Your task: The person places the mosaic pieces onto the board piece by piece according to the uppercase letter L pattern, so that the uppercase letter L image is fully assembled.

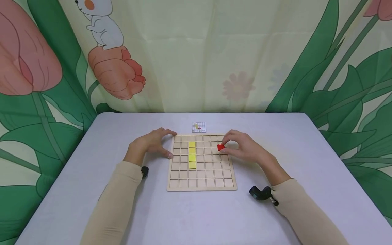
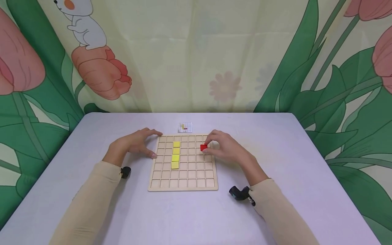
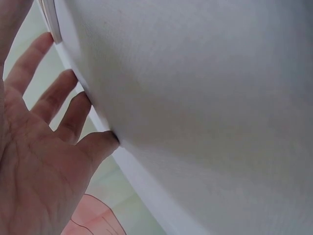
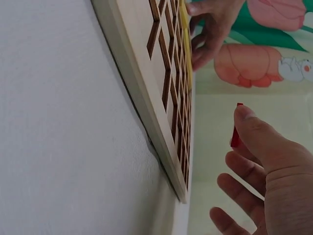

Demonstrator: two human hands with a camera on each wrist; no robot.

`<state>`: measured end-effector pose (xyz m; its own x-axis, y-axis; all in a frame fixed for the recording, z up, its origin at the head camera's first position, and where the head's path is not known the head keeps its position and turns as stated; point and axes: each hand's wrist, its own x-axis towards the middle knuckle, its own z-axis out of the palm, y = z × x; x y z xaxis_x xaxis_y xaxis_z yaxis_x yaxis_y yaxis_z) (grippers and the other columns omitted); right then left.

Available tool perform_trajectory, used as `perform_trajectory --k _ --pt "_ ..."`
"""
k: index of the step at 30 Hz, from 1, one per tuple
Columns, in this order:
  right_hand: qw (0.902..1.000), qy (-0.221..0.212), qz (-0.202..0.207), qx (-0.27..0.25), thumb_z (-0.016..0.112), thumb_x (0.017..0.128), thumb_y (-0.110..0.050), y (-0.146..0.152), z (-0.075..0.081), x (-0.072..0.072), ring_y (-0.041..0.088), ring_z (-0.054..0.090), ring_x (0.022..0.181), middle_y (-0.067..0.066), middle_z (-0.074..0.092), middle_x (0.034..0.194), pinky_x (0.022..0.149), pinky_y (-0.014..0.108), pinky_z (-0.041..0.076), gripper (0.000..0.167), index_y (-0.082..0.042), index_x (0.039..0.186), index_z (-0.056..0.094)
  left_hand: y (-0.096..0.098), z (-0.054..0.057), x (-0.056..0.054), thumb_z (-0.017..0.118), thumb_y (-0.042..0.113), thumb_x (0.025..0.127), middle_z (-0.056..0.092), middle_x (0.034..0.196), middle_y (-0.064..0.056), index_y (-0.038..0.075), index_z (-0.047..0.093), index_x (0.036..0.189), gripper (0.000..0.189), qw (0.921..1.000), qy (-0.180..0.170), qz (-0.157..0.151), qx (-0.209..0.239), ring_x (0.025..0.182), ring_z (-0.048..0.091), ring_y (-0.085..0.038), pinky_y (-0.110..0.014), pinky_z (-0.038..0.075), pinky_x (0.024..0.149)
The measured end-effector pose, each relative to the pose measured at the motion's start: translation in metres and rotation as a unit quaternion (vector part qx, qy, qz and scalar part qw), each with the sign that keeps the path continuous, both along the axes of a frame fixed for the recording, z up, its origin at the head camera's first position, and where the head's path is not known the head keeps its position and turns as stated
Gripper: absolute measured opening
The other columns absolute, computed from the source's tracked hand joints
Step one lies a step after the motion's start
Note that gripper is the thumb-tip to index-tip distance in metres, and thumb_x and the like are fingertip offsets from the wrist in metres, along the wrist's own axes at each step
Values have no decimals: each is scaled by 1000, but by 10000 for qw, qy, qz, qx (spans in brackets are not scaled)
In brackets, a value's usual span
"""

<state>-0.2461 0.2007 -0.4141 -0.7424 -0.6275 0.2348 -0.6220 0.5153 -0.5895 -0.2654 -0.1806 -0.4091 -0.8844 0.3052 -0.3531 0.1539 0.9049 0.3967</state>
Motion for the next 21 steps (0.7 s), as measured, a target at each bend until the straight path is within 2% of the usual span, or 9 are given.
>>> perform_trajectory --k 13,21 --pt "9990 -321 154 252 84 88 -27 -31 -11 7 14 59 110 -9 64 111 100 41 51 16 -24 100 74 1 -3 4 94 53 67 34 162 -11 38 43 154 101 10000 -18 4 18 148 32 -37 -65 33 115" --pt "9978 -193 428 461 81 90 -32 -48 -15 9 12 57 106 -11 62 109 97 35 51 13 -25 98 73 2 0 3 94 52 68 34 161 -12 37 43 154 101 10000 44 -19 14 147 33 -37 -64 34 115"
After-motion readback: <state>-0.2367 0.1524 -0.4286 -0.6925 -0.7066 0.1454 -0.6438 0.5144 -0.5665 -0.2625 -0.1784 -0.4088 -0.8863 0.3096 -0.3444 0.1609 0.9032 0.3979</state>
